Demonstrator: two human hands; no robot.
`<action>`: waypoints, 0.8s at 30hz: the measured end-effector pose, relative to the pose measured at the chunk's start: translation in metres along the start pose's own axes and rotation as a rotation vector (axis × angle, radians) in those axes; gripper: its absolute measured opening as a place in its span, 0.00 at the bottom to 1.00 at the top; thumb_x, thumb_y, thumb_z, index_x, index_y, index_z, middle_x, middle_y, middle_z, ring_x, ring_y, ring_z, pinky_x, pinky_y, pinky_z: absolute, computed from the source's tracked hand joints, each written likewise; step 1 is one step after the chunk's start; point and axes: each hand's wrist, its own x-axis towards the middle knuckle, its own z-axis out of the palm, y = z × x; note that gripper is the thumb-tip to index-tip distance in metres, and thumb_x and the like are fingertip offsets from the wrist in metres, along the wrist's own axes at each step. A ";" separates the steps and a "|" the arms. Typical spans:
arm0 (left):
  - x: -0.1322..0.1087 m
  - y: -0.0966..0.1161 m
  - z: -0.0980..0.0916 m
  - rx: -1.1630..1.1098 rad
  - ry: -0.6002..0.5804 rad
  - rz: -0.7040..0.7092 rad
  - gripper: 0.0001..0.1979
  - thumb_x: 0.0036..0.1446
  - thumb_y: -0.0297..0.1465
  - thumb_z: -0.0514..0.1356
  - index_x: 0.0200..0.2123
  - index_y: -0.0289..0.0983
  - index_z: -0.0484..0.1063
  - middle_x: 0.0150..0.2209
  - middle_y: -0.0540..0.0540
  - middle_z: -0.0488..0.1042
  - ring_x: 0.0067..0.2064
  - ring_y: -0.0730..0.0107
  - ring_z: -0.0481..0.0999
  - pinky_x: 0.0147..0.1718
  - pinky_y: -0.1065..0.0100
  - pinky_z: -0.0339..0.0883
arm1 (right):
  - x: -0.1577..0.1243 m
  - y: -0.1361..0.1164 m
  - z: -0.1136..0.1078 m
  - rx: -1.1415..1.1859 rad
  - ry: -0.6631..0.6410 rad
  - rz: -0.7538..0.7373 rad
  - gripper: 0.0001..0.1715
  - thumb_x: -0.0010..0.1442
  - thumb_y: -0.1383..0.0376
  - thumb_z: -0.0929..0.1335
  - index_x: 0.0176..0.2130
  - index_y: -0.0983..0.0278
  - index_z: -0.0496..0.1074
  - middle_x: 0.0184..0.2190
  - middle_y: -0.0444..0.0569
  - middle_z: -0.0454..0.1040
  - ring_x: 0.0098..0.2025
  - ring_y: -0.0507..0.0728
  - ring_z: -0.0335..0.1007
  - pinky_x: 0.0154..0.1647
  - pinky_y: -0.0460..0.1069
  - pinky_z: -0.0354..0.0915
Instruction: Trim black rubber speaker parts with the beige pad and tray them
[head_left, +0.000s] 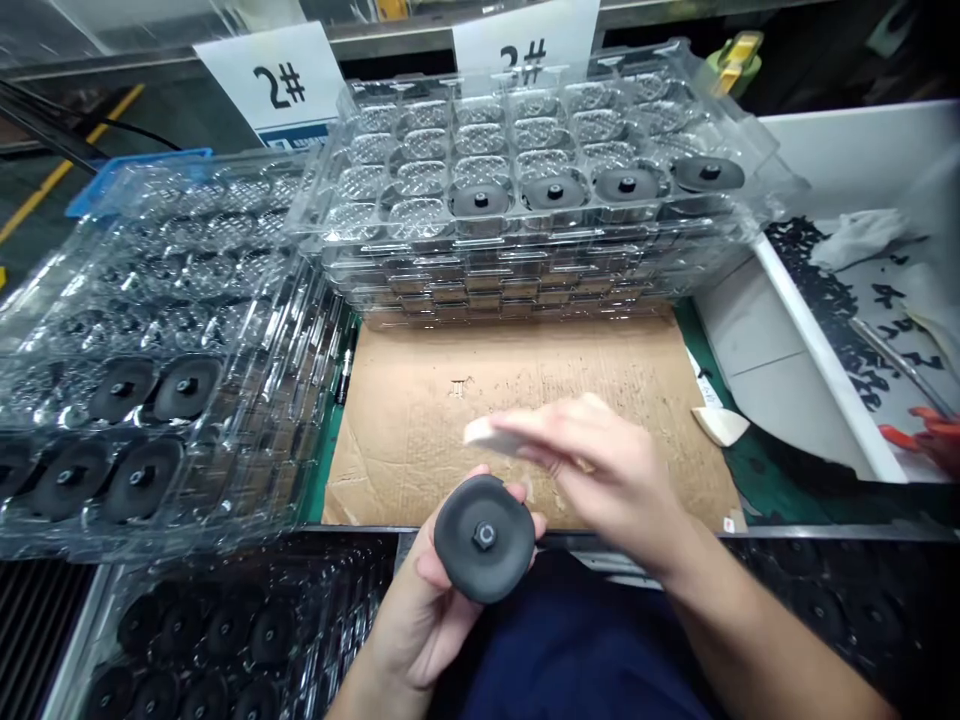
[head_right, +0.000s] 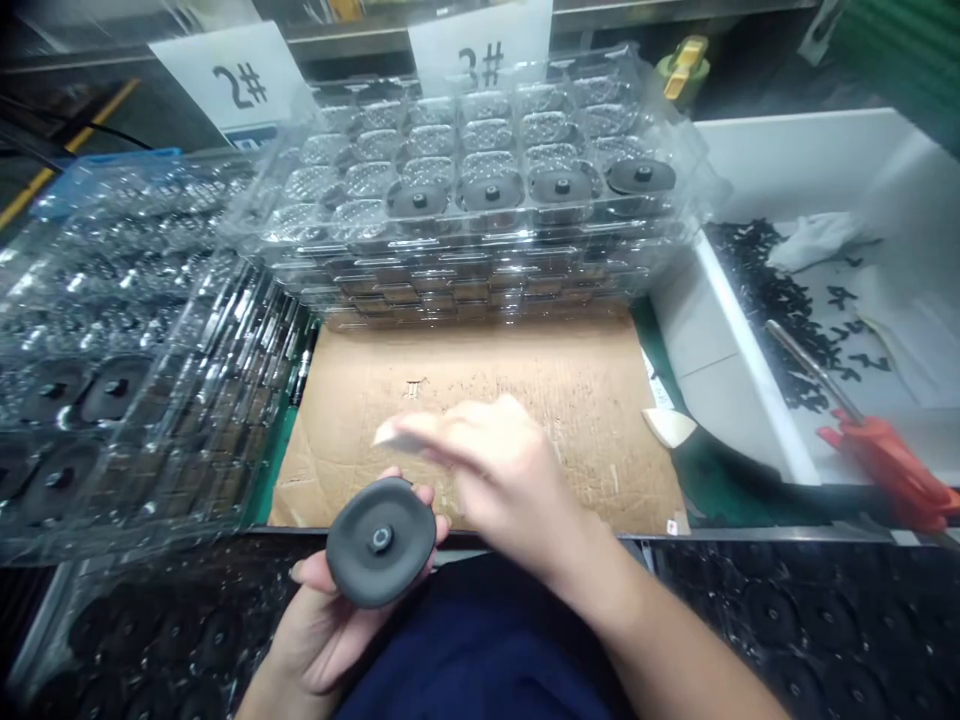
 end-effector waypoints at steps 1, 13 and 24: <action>-0.001 0.001 -0.001 -0.042 -0.038 -0.017 0.30 0.36 0.42 0.67 0.47 0.43 0.71 0.47 0.47 0.74 0.48 0.55 0.73 0.45 0.64 0.67 | -0.004 0.011 0.003 -0.008 0.038 0.115 0.17 0.63 0.70 0.61 0.48 0.55 0.69 0.40 0.42 0.74 0.39 0.50 0.67 0.40 0.48 0.57; 0.002 0.002 -0.002 -0.109 -0.060 0.030 0.27 0.40 0.40 0.66 0.47 0.45 0.71 0.49 0.47 0.73 0.48 0.58 0.74 0.48 0.63 0.67 | -0.036 0.016 0.022 -0.036 0.112 0.328 0.17 0.62 0.66 0.62 0.50 0.59 0.67 0.42 0.47 0.73 0.40 0.54 0.69 0.38 0.50 0.64; 0.003 0.000 0.010 -0.017 0.144 0.232 0.22 0.40 0.33 0.69 0.43 0.48 0.73 0.44 0.54 0.76 0.46 0.70 0.74 0.48 0.74 0.64 | -0.001 -0.047 0.023 0.066 0.084 -0.081 0.16 0.59 0.73 0.62 0.47 0.69 0.68 0.36 0.48 0.74 0.32 0.51 0.67 0.34 0.48 0.63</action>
